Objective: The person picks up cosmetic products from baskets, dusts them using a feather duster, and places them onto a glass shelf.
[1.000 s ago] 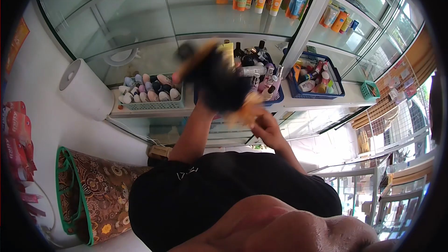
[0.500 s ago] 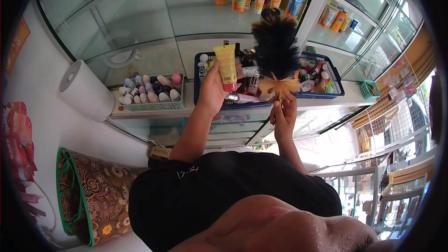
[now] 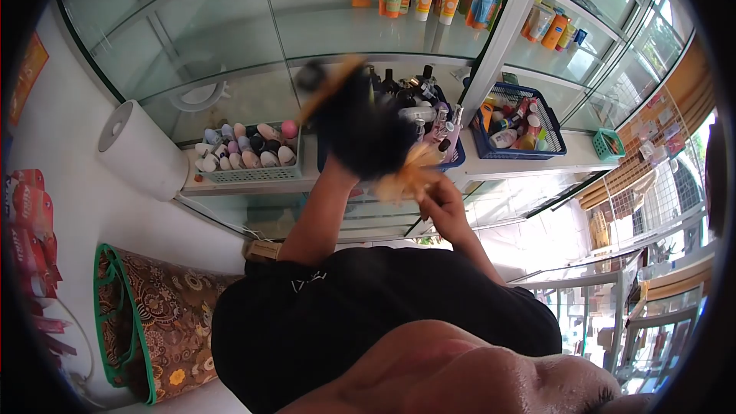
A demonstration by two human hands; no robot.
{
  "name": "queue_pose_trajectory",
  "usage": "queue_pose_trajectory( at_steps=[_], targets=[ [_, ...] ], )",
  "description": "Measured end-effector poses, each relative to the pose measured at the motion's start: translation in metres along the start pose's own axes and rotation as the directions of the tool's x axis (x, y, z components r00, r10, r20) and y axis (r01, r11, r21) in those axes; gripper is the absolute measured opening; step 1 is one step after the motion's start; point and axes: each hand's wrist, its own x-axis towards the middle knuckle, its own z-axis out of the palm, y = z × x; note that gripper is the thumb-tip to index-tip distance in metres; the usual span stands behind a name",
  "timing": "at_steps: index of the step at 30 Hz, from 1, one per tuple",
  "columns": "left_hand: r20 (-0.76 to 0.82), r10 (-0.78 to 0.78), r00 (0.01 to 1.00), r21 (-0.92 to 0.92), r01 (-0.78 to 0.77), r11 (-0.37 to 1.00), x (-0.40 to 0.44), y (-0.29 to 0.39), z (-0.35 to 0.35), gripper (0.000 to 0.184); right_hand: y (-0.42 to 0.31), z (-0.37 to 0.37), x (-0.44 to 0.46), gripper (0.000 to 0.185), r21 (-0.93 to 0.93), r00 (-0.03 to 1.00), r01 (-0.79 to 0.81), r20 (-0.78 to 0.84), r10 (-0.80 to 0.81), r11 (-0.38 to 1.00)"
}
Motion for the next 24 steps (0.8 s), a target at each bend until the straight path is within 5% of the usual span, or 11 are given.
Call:
queue_pose_trajectory(
  at_steps=[2, 3, 7, 9, 11, 15, 18, 21, 23, 24],
  targets=[
    [-0.120, -0.065, 0.991, -0.198, 0.040, 0.979, -0.028, 0.051, 0.073, 0.049, -0.001, 0.002, 0.009, 0.030, 0.098, 0.971, 0.091, -0.232, -0.066, 0.991],
    [0.055, -0.119, 0.991, -0.112, 0.124, 0.986, -0.031, 0.058, 0.059, 0.047, -0.001, 0.001, 0.012, 0.031, 0.107, 0.954, 0.117, -0.289, -0.082, 0.987],
    [0.075, -0.152, 0.986, -0.129, 0.161, 0.979, -0.030, 0.056, 0.053, 0.047, 0.001, -0.003, 0.017, 0.034, 0.085, 0.886, 0.186, -0.445, -0.129, 0.979],
    [0.105, -0.164, 0.981, -0.136, 0.178, 0.975, -0.029, 0.057, 0.052, 0.049, 0.006, 0.000, 0.013, 0.036, 0.095, 0.943, 0.144, -0.316, -0.107, 0.985],
    [-0.059, -0.024, 0.998, -0.160, 0.015, 0.987, -0.031, 0.048, 0.071, 0.044, 0.002, 0.006, 0.006, 0.036, 0.107, 0.984, 0.070, -0.168, -0.051, 0.992],
    [0.250, -0.186, 0.950, -0.254, 0.250, 0.934, 0.000, 0.039, 0.019, 0.045, -0.007, 0.003, -0.002, 0.035, 0.016, 0.963, 0.055, 0.262, -0.057, 0.998],
    [0.288, -0.171, 0.942, -0.282, 0.253, 0.925, -0.009, 0.047, 0.028, 0.045, -0.004, 0.000, -0.002, 0.034, -0.023, 0.954, 0.066, 0.293, -0.056, 0.998],
    [-0.047, -0.158, 0.986, -0.309, 0.136, 0.941, -0.026, 0.058, 0.072, 0.045, 0.004, -0.004, 0.002, 0.036, 0.018, 0.998, 0.041, 0.038, -0.042, 0.999],
    [-0.073, -0.195, 0.978, -0.316, 0.162, 0.935, -0.031, 0.060, 0.080, 0.047, 0.002, -0.006, 0.009, 0.038, 0.084, 0.979, 0.105, -0.186, -0.088, 0.991],
    [0.109, -0.222, 0.969, -0.245, 0.243, 0.939, -0.026, 0.055, 0.056, 0.049, 0.000, -0.007, 0.013, 0.039, 0.111, 0.949, 0.142, -0.297, -0.104, 0.984]
  ],
)
